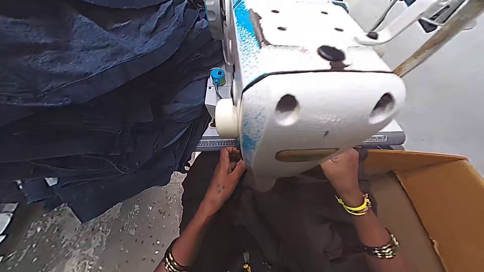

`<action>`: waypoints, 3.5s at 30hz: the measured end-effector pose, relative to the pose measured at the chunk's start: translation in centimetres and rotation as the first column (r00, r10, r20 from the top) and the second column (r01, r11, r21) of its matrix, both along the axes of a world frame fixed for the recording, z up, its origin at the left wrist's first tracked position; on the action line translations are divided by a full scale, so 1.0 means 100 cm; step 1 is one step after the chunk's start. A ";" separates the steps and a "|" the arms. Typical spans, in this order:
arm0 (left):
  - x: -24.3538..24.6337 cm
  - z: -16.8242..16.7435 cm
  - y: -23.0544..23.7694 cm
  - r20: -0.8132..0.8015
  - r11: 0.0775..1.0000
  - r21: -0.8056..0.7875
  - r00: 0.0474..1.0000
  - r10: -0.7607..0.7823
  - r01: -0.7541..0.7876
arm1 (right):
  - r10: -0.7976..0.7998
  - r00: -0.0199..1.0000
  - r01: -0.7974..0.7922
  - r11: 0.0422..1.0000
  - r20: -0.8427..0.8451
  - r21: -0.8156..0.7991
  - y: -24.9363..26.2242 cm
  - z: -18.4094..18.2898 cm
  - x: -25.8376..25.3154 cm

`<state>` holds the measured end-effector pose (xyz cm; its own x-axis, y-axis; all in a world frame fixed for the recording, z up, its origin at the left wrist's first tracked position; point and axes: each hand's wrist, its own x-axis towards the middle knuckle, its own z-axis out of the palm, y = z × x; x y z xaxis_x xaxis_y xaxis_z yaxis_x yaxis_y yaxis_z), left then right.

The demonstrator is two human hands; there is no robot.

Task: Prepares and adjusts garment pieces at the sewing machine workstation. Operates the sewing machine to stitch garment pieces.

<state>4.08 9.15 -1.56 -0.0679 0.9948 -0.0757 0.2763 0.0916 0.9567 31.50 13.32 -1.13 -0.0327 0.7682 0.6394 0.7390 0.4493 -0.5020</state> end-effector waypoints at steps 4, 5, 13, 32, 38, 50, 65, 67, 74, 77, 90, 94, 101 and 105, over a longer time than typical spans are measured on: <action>0.000 0.000 -0.013 -0.259 0.988 0.147 0.966 -0.009 0.049 | 0.071 0.992 -0.078 0.995 0.101 0.064 -0.005 0.016 -0.027; -0.001 0.001 -0.022 -0.290 0.956 0.270 0.956 -0.033 0.115 | 0.097 0.980 -0.120 0.984 0.172 0.130 -0.007 0.017 -0.034; -0.013 0.009 -0.044 -0.240 0.803 0.440 0.915 -0.325 0.401 | 0.312 0.864 -0.433 0.861 0.394 0.268 -0.011 0.012 -0.074; -0.096 -0.013 -0.015 -0.344 0.958 0.281 0.926 0.155 -0.055 | 0.269 0.930 -0.359 0.815 -0.252 -0.455 -0.009 0.006 -0.025; -0.085 -0.013 -0.009 -0.465 0.949 0.315 0.871 0.157 -0.003 | 0.224 0.970 -0.243 0.886 -0.095 -0.395 -0.007 -0.003 -0.013; -0.005 -0.010 -0.007 -0.099 0.987 0.130 0.992 -0.085 0.097 | -0.045 0.852 0.181 0.960 0.522 -0.212 0.080 -0.012 -0.006; 0.007 -0.015 0.003 -0.098 0.994 0.106 0.995 0.033 -0.023 | 0.010 0.988 -0.048 0.967 -0.151 -0.248 0.016 0.010 -0.004; 0.005 -0.013 0.001 -0.215 0.989 0.145 0.976 0.036 -0.004 | 0.042 0.999 -0.042 0.997 -0.001 -0.058 0.012 0.012 -0.023; -0.006 0.010 -0.049 -0.321 0.867 0.379 0.925 -0.206 0.325 | 0.290 0.814 -0.494 0.802 0.504 0.337 -0.012 0.009 -0.070; -0.007 0.009 -0.046 -0.330 0.857 0.390 0.920 -0.212 0.337 | 0.319 0.835 -0.467 0.841 0.448 0.271 -0.012 0.012 -0.074; -0.094 -0.008 -0.023 -0.289 0.979 0.189 0.949 0.127 -0.073 | 0.367 0.880 -0.471 0.762 -0.303 -0.445 -0.016 0.013 -0.056; -0.080 -0.001 -0.017 -0.325 0.973 0.224 0.936 0.133 -0.061 | 0.276 0.935 -0.349 0.829 -0.222 -0.438 -0.015 0.008 -0.044; -0.059 -0.021 -0.011 -0.544 0.950 0.302 0.832 0.107 0.075 | 0.142 0.981 -0.075 0.904 0.130 -0.421 0.010 0.002 -0.026; -0.035 -0.024 -0.010 -0.298 0.954 0.181 0.938 -0.178 0.238 | -0.050 0.921 0.138 0.969 0.387 -0.203 0.052 -0.010 -0.001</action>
<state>0.59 8.19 -3.98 0.1544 0.9795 0.1294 0.5220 -0.1921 0.8310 31.41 18.56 -2.13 -0.1573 0.9002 0.4062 0.9258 0.2776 -0.2566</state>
